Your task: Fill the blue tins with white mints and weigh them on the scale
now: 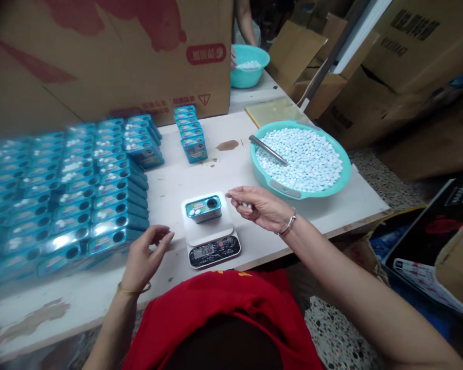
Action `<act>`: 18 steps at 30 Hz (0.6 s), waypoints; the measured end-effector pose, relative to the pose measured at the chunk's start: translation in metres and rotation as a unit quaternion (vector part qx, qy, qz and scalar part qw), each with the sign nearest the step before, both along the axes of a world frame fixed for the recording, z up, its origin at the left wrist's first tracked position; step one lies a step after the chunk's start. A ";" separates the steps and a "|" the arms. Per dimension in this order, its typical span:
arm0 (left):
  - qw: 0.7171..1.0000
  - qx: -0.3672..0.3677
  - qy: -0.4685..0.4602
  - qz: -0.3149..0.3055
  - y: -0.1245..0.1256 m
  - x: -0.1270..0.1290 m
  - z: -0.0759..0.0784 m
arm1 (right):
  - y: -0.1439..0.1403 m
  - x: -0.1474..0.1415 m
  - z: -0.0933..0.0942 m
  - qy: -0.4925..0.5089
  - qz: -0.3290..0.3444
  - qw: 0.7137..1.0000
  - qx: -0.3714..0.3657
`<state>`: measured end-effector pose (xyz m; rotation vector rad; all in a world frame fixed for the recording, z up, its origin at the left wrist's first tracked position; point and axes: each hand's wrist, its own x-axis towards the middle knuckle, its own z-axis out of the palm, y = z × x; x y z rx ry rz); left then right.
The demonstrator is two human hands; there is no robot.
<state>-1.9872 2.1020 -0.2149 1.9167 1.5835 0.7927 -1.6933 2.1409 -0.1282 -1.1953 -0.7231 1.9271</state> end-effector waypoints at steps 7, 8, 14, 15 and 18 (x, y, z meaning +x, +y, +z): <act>0.985 0.158 -0.035 -0.060 0.010 0.019 0.029 | -0.048 0.010 -0.054 0.060 -0.094 0.990 -0.090; 0.981 0.169 -0.026 -0.091 0.013 0.023 0.036 | -0.052 0.009 -0.056 0.067 -0.096 0.989 -0.093; 0.931 0.168 0.123 -0.299 0.047 0.040 0.071 | -0.058 -0.005 -0.063 0.099 -0.095 0.986 -0.095; 0.920 0.164 0.154 -0.321 0.053 0.042 0.075 | -0.059 -0.009 -0.064 0.097 -0.097 0.986 -0.096; 0.894 0.142 0.217 -0.365 0.066 0.046 0.086 | -0.064 -0.023 -0.067 0.077 -0.109 0.985 -0.108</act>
